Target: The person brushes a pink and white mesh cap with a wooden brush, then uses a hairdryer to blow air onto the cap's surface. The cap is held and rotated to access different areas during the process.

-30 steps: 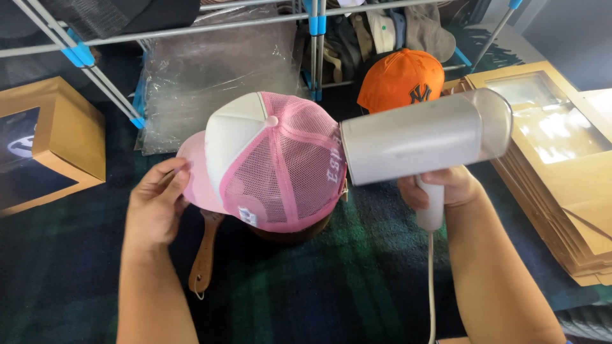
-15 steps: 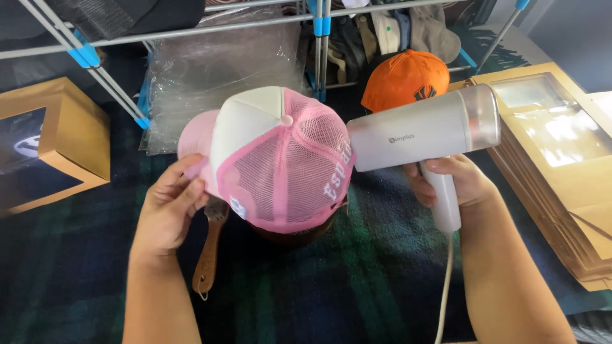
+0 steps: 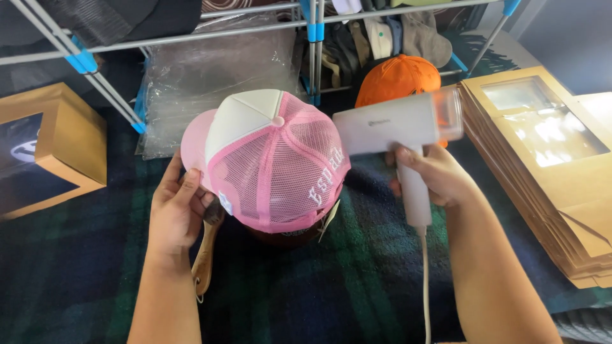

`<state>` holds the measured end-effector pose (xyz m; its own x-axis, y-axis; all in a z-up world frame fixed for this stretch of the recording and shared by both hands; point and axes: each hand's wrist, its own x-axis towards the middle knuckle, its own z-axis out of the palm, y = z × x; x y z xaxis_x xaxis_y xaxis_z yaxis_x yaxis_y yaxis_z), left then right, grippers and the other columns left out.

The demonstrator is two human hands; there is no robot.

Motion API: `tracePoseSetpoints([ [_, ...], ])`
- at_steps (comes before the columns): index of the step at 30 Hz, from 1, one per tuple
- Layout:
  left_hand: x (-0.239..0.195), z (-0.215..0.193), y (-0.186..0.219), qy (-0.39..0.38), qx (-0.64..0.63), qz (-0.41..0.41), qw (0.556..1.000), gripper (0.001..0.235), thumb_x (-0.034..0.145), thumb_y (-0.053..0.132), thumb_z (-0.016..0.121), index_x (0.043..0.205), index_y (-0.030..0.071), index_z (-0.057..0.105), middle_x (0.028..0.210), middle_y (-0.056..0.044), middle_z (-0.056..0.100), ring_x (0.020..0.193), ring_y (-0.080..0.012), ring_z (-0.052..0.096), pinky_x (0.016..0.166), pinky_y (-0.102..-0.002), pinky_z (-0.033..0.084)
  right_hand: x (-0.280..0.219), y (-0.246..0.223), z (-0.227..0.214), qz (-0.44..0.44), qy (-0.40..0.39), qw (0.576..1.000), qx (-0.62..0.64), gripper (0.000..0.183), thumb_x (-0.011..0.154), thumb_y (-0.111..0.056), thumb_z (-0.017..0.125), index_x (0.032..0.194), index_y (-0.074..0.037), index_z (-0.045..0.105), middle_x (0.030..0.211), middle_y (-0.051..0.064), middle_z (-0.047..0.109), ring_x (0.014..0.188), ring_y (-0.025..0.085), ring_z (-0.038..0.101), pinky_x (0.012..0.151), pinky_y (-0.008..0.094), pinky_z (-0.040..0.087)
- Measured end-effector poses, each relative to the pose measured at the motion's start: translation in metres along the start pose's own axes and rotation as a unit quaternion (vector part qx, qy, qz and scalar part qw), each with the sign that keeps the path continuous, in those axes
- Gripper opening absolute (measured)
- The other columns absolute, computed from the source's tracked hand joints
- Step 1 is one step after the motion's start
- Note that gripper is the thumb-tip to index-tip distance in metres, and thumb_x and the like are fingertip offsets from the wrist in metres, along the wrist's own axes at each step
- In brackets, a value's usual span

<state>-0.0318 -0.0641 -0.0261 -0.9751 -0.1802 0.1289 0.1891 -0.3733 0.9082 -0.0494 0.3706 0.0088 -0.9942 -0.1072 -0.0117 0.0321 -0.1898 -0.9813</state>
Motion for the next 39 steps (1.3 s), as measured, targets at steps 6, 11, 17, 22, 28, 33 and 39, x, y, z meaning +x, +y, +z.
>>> tracePoseSetpoints([
  [6, -0.008, 0.016, -0.001, -0.05, 0.011, 0.009, 0.999, 0.071, 0.106, 0.017, 0.056, 0.167, 0.008, 0.02, 0.107, -0.021, 0.068, 0.085, -0.0296, 0.076, 0.071, -0.04, 0.067, 0.001, -0.014, 0.005, -0.01, 0.07, 0.997, 0.034, 0.054, 0.1, -0.032, 0.065, 0.122, 0.015, 0.055, 0.106, 0.032, 0.069, 0.088, 0.04, 0.075, 0.067, 0.053, 0.064],
  [11, -0.022, 0.036, 0.016, -0.046, 0.057, 0.021, 0.997, 0.073, 0.109, 0.021, 0.053, 0.166, 0.003, 0.012, 0.107, -0.025, 0.066, 0.081, -0.0338, 0.075, 0.058, -0.041, 0.064, 0.001, -0.017, 0.007, -0.066, 0.037, 0.997, 0.005, 0.047, 0.106, -0.035, 0.057, 0.109, 0.012, 0.062, 0.074, 0.026, 0.068, 0.055, 0.031, 0.07, 0.053, 0.043, 0.061],
  [17, -0.026, 0.052, 0.029, -0.016, 0.094, 0.017, 0.995, 0.072, 0.108, 0.022, 0.057, 0.164, 0.0, 0.018, 0.093, -0.02, 0.064, 0.058, -0.0278, 0.068, 0.042, -0.038, 0.058, -0.007, -0.028, -0.007, -0.11, 0.017, 0.985, 0.129, 0.063, 0.106, -0.052, 0.043, 0.105, 0.008, 0.063, 0.082, 0.025, 0.062, 0.052, 0.03, 0.065, 0.042, 0.042, 0.06],
  [22, -0.016, 0.027, 0.009, 0.01, 0.106, -0.04, 0.993, 0.068, 0.104, 0.018, 0.06, 0.162, 0.003, 0.026, 0.08, -0.019, 0.063, 0.046, -0.0212, 0.057, 0.037, -0.037, 0.052, -0.016, -0.033, -0.003, -0.136, -0.02, 0.987, 0.088, 0.063, 0.105, -0.051, 0.047, 0.106, 0.01, 0.063, 0.079, 0.025, 0.062, 0.05, 0.03, 0.066, 0.045, 0.041, 0.061],
  [28, -0.017, 0.014, 0.016, 0.094, 0.397, -0.037, 0.912, 0.062, 0.103, 0.035, 0.064, 0.153, 0.003, 0.045, 0.107, -0.014, 0.064, 0.091, -0.0295, 0.061, 0.077, -0.044, 0.052, -0.011, -0.024, -0.002, -0.115, -0.039, 0.992, 0.029, 0.056, 0.108, -0.04, 0.045, 0.106, 0.013, 0.062, 0.076, 0.026, 0.062, 0.051, 0.031, 0.066, 0.048, 0.045, 0.062],
  [33, -0.078, 0.111, 0.068, 0.122, 0.513, 0.335, 0.781, 0.046, 0.116, 0.03, 0.051, 0.147, -0.003, 0.05, 0.144, -0.024, 0.046, 0.125, -0.0352, 0.056, 0.092, -0.044, 0.054, -0.01, -0.034, -0.015, 0.053, -0.046, 0.993, -0.095, 0.068, 0.109, -0.052, 0.03, 0.086, 0.004, 0.063, 0.068, 0.018, 0.061, 0.054, 0.026, 0.06, 0.057, 0.037, 0.054],
  [39, -0.101, 0.192, 0.026, -0.03, 0.648, 0.484, 0.587, 0.052, 0.1, 0.05, 0.066, 0.135, 0.011, 0.065, 0.143, -0.015, 0.059, 0.135, -0.0486, 0.053, 0.111, -0.061, 0.044, -0.015, -0.029, -0.023, -0.105, -0.173, 0.979, 0.02, 0.063, 0.102, -0.058, 0.044, 0.101, 0.002, 0.062, 0.085, 0.014, 0.062, 0.052, 0.023, 0.059, 0.048, 0.034, 0.052],
])
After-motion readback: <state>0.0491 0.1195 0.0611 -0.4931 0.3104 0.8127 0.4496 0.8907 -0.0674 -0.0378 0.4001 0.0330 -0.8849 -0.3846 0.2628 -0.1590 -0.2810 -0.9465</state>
